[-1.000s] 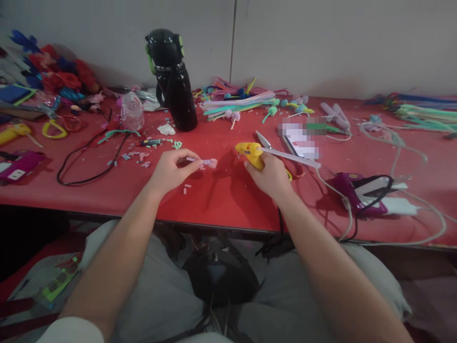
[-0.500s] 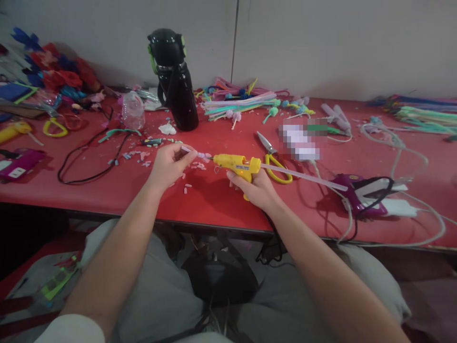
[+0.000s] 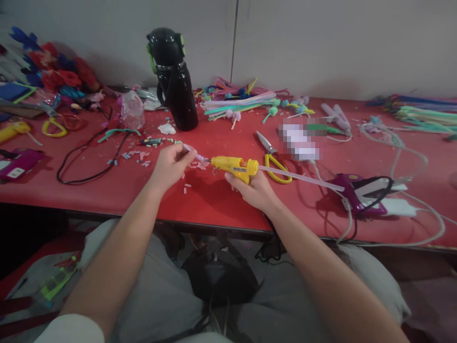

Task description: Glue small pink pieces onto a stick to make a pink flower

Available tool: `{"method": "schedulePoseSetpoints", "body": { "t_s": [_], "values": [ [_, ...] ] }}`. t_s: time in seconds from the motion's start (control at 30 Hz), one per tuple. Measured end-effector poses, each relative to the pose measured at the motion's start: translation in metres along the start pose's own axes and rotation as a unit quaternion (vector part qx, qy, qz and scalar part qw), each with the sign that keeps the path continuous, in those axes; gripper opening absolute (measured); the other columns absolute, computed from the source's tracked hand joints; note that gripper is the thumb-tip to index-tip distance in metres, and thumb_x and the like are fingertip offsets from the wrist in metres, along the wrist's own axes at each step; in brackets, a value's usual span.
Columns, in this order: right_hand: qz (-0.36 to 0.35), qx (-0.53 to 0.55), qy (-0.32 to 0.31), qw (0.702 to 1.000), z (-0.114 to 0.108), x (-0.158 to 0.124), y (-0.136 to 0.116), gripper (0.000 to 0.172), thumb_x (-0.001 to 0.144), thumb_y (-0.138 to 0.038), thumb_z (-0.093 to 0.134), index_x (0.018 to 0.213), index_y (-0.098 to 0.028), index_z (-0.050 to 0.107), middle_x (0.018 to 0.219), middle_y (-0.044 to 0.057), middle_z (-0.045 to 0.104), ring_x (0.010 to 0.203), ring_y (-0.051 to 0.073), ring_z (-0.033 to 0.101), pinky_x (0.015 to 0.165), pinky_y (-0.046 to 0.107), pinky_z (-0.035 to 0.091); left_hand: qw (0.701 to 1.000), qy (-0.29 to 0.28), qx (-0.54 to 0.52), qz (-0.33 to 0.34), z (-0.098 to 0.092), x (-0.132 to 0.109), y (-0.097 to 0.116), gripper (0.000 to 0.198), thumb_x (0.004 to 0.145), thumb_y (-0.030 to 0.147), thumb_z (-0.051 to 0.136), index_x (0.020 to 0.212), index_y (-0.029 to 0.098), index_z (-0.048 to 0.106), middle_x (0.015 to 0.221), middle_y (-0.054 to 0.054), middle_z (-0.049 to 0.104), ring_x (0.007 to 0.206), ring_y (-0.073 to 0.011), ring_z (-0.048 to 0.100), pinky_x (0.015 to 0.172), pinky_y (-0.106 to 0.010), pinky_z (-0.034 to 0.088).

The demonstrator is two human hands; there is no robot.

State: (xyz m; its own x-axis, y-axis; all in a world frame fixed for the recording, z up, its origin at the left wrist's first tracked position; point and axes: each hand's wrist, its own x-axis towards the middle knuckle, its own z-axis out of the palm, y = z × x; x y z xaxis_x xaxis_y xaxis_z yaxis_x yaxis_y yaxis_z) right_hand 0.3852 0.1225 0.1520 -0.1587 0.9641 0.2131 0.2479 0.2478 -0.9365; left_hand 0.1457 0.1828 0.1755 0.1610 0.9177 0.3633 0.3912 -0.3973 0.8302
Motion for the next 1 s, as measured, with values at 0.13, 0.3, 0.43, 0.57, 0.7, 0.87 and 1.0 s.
{"method": "schedulePoseSetpoints", "body": {
  "t_s": [0.13,0.3,0.43,0.57,0.7,0.87,1.0],
  "values": [
    [0.000,-0.009,-0.006,1.000,0.0000,-0.0003,0.0007,0.038,0.090,-0.054,0.067,0.072,-0.022,0.059,0.061,-0.001,0.058,0.056,0.014,0.054,0.056,0.029,0.046,1.000,0.003,0.001,0.002,0.0003,-0.0001,-0.0013,0.018,0.091,0.027,0.064,0.076,0.018,0.064,0.070,-0.001,0.065,0.066,-0.0132,0.059,0.061,-0.027,0.044],
    [-0.007,-0.023,-0.003,1.000,-0.0005,-0.0006,0.0013,0.036,0.092,-0.051,0.066,0.072,-0.022,0.059,0.060,-0.002,0.057,0.054,0.013,0.053,0.054,0.029,0.045,1.000,-0.001,0.007,0.003,-0.0008,0.0001,-0.0006,0.021,0.092,0.029,0.064,0.074,0.018,0.062,0.068,0.000,0.063,0.065,-0.0132,0.058,0.061,-0.027,0.043],
    [-0.015,-0.038,-0.005,0.999,-0.0008,-0.0010,0.0009,0.035,0.092,-0.050,0.066,0.071,-0.023,0.058,0.058,-0.003,0.056,0.052,0.012,0.050,0.052,0.028,0.044,1.000,-0.014,-0.009,-0.007,-0.0013,-0.0008,0.0027,0.022,0.092,0.031,0.063,0.074,0.018,0.062,0.069,-0.001,0.063,0.066,-0.0138,0.057,0.059,-0.027,0.044],
    [-0.024,-0.041,-0.005,0.999,-0.0005,-0.0011,0.0005,0.033,0.092,-0.048,0.066,0.073,-0.023,0.059,0.056,-0.004,0.053,0.049,0.011,0.047,0.049,0.027,0.041,1.000,-0.018,-0.018,-0.016,-0.0010,-0.0018,0.0063,0.022,0.091,0.032,0.063,0.074,0.018,0.062,0.070,-0.001,0.063,0.067,-0.0134,0.058,0.059,-0.025,0.045],
    [-0.029,-0.045,-0.006,0.999,-0.0003,-0.0003,-0.0005,0.029,0.092,-0.047,0.065,0.077,-0.023,0.061,0.055,-0.004,0.051,0.049,0.012,0.046,0.048,0.027,0.040,1.000,-0.015,-0.022,-0.011,-0.0009,-0.0017,0.0057,0.022,0.090,0.032,0.065,0.074,0.018,0.062,0.072,-0.002,0.067,0.068,-0.0140,0.061,0.060,-0.026,0.047],
    [-0.043,-0.050,-0.005,0.998,-0.0003,0.0010,-0.0031,0.027,0.091,-0.047,0.066,0.079,-0.023,0.062,0.056,-0.003,0.051,0.057,0.016,0.053,0.055,0.029,0.045,1.000,-0.006,-0.023,0.010,-0.0006,-0.0009,-0.0004,0.020,0.091,0.029,0.064,0.075,0.018,0.063,0.072,-0.002,0.068,0.068,-0.0131,0.062,0.062,-0.025,0.045],
    [-0.040,-0.054,-0.008,0.998,-0.0002,0.0012,-0.0056,0.027,0.090,-0.048,0.065,0.082,-0.023,0.064,0.057,-0.001,0.053,0.062,0.018,0.058,0.058,0.030,0.048,0.999,0.000,-0.037,0.006,-0.0001,-0.0001,-0.0022,0.020,0.090,0.029,0.065,0.074,0.018,0.063,0.070,-0.001,0.066,0.067,-0.0128,0.061,0.061,-0.025,0.044]
  ]
}}
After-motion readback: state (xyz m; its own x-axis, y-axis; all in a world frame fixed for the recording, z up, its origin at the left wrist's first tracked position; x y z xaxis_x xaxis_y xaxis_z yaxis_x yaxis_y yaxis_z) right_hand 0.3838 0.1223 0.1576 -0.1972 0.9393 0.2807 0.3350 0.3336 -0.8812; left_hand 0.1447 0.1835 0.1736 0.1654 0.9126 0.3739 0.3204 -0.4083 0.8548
